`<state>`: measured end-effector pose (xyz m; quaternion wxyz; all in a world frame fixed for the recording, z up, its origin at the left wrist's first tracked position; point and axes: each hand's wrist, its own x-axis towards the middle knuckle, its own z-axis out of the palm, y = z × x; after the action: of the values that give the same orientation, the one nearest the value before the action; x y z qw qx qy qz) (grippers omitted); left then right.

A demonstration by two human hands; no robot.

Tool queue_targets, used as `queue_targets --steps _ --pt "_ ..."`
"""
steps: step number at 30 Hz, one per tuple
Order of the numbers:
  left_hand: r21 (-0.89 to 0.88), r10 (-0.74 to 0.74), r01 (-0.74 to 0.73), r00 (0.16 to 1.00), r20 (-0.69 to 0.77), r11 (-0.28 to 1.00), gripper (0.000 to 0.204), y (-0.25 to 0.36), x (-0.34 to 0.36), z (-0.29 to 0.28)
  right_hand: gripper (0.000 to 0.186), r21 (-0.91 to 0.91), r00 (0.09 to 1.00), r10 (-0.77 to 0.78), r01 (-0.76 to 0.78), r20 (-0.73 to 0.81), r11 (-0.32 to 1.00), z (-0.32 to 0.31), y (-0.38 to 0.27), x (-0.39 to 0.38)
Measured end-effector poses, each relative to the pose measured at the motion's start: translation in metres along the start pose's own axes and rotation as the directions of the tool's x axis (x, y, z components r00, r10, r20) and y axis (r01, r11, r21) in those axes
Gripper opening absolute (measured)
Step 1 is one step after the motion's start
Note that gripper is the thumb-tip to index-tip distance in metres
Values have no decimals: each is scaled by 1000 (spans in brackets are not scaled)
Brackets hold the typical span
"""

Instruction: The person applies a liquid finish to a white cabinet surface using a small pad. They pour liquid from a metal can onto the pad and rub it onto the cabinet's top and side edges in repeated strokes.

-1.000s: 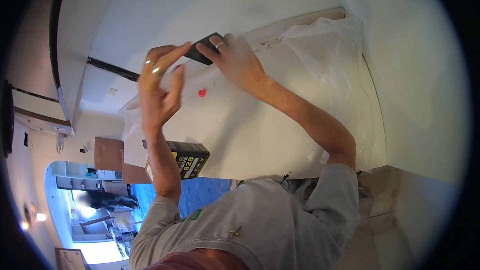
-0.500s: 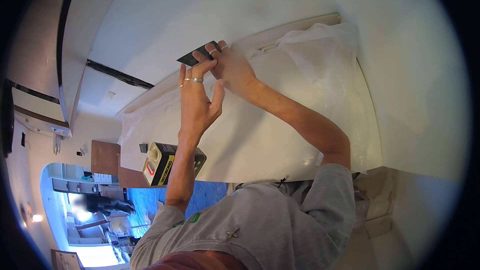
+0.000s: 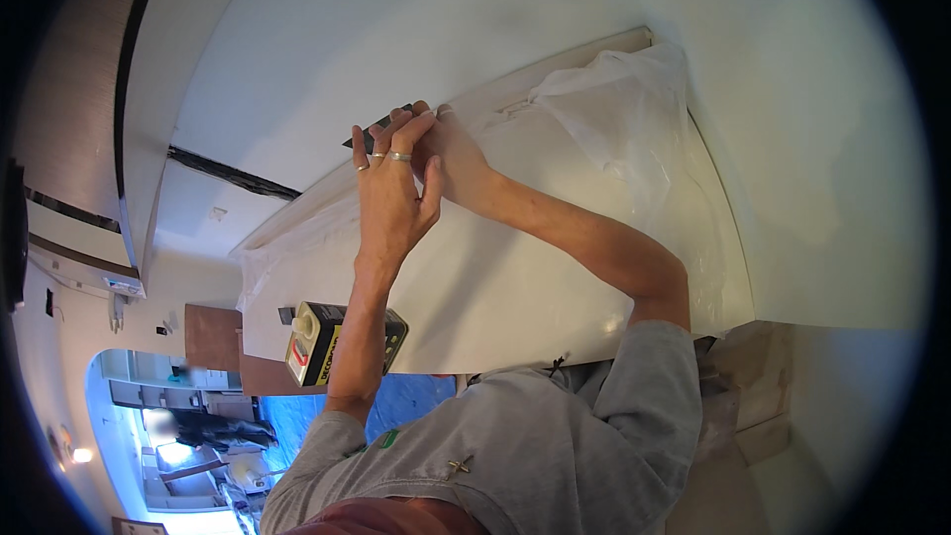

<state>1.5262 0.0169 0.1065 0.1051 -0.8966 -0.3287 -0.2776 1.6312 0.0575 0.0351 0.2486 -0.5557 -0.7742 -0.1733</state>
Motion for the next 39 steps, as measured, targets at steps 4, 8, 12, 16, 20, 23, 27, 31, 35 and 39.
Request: queue_targets --steps 4,8,12,16,20,23,27,31,35,39 --pt "-48 -40 42 998 44 998 48 -10 -3 6 61 -5 997 -16 16 70 1000 4 1 7" --pt "-541 -182 207 978 100 815 52 -23 3 8 46 448 1000 9 -8 1 894 17 4 12" --pt "-960 -488 265 852 188 92 57 -34 12 -22 46 379 984 84 -18 -157 925 21 3 5" --pt "-900 -458 -275 884 -98 -337 58 -33 34 -68 55 299 969 105 -35 -222 954 16 0 1" --pt "-818 -484 -478 825 -293 -320 62 -28 67 -102 60 371 968 185 -111 -171 922 21 -6 3" --pt "-807 -430 -491 838 -335 -329 53 -19 87 -119 62 420 956 221 -123 -195 899 29 -11 1" --pt "-749 -391 -496 856 -338 -439 60 -2 93 -138 63 482 947 248 -124 -203 867 34 -14 -6" --pt "-670 -356 -472 880 -315 -573 72 16 87 -152 65 503 945 279 -159 -172 849 33 -9 -9" --pt "-603 -287 -433 900 -327 -670 77 22 72 -154 60 608 921 348 -179 -173 774 33 2 -7" --pt "-684 -187 -484 866 -463 -546 81 5 34 -141 42 820 882 420 -71 -214 568 44 16 -5"
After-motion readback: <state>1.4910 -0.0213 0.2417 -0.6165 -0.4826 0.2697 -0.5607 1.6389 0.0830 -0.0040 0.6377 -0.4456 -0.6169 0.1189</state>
